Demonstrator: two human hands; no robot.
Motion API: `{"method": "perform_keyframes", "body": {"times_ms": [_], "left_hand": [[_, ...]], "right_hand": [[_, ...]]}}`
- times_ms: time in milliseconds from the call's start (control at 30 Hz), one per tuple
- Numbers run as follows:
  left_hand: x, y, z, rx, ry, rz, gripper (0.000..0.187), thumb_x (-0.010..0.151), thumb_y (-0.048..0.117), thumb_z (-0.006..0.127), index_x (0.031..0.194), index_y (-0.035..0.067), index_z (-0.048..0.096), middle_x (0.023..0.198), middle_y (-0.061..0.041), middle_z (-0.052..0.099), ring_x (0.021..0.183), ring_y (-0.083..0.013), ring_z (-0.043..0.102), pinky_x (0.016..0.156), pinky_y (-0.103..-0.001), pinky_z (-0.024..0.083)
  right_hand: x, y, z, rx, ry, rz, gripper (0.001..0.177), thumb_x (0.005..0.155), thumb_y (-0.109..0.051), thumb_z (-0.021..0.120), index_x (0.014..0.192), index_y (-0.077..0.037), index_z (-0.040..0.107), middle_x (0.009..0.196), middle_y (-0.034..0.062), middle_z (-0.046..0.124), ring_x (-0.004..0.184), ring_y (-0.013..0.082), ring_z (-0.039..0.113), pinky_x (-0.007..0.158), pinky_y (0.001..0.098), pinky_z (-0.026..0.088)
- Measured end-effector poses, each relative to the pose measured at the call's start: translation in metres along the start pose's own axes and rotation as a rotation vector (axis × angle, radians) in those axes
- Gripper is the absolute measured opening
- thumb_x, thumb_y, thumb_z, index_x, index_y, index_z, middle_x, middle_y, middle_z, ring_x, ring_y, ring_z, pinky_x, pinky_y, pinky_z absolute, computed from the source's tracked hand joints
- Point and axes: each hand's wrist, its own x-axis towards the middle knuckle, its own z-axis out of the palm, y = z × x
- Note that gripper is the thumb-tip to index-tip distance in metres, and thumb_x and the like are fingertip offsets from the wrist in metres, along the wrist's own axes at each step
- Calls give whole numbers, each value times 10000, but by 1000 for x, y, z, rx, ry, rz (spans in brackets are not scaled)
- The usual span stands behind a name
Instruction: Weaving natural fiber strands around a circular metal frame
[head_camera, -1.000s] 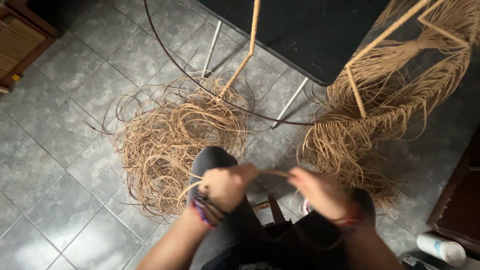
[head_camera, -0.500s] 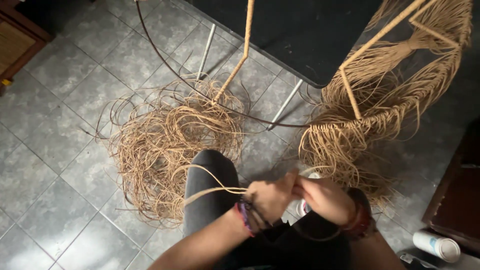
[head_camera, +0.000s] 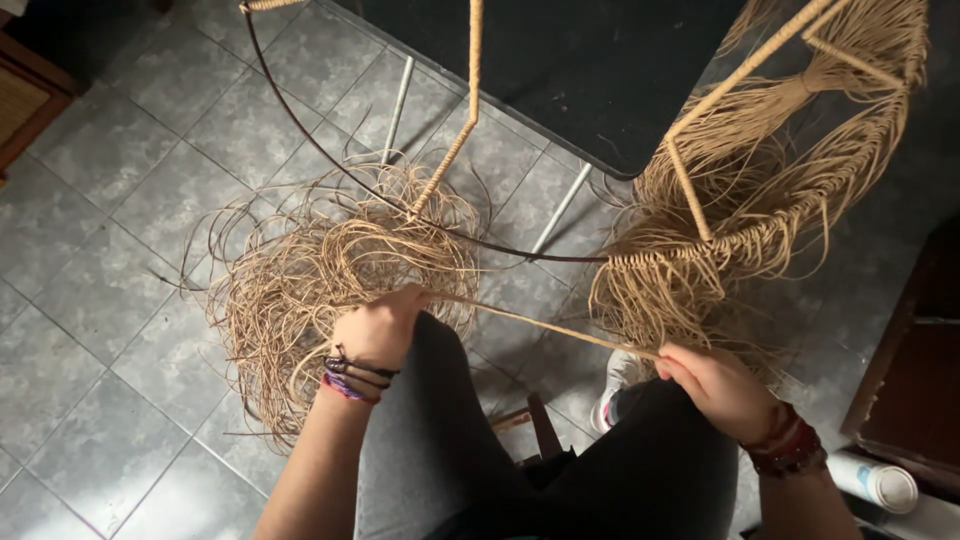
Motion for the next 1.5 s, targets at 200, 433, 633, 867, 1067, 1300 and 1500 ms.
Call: {"method": "perform_keyframes", "body": {"times_ms": [200,433,633,867,1067,1300,1500], "left_hand": [[2,-11,15,84,138,41,283,984,580,564,974,337,707,668,73,698,445,-173,648,389,-411,526],[-14,99,14,-12,-246,310,866,785,527,703,1494,84,480,1502,-206,486,1355,-404,454,1109,-561,354],[-42,157,42,-245,-439,287,352,1061,487,531,1054,135,545,694,-42,692,579,-304,716,437,-454,549],[-19,132,45,15,-249,293,296,970,500,538,755,298,514,487,95,564,461,-205,659,442,-303,478],[12,99,11,-33,-383,493,196,989,373,510,829,259,515,632,35,632,566,-224,704,527,-352,548],[41,97,18,-468,-800,321,494,1063,532,364,1008,145,665,995,-148,778,1006,-460,712,932,-523,560],[29,105,17,-520,415,314,214,967,318,627,1098,160,686,1041,-68,645,922,-331,646,806,-440,528]], "right_hand": [[-3,1,-3,-117,-196,190,286,977,-394,489,804,-215,630,667,-56,689,627,104,660,690,278,469],[16,-2,45,-249,-39,-335,232,963,-307,549,1107,-240,718,991,-13,803,781,228,787,737,402,603],[38,-37,58,-262,124,-558,137,901,-62,615,954,-173,676,642,-17,665,422,99,575,387,288,491],[62,-58,45,58,-227,-174,203,1002,-131,483,966,-118,683,763,100,749,733,268,730,697,410,602],[65,-78,32,-102,-125,-314,241,1013,-165,455,1054,-166,692,838,54,783,901,277,767,710,390,623],[84,-61,33,-125,-50,-404,179,990,-228,505,999,-219,683,899,33,796,878,277,770,729,394,621],[132,-34,32,-211,279,-513,159,988,-179,558,985,-203,715,923,56,738,855,326,742,719,397,612]]}}
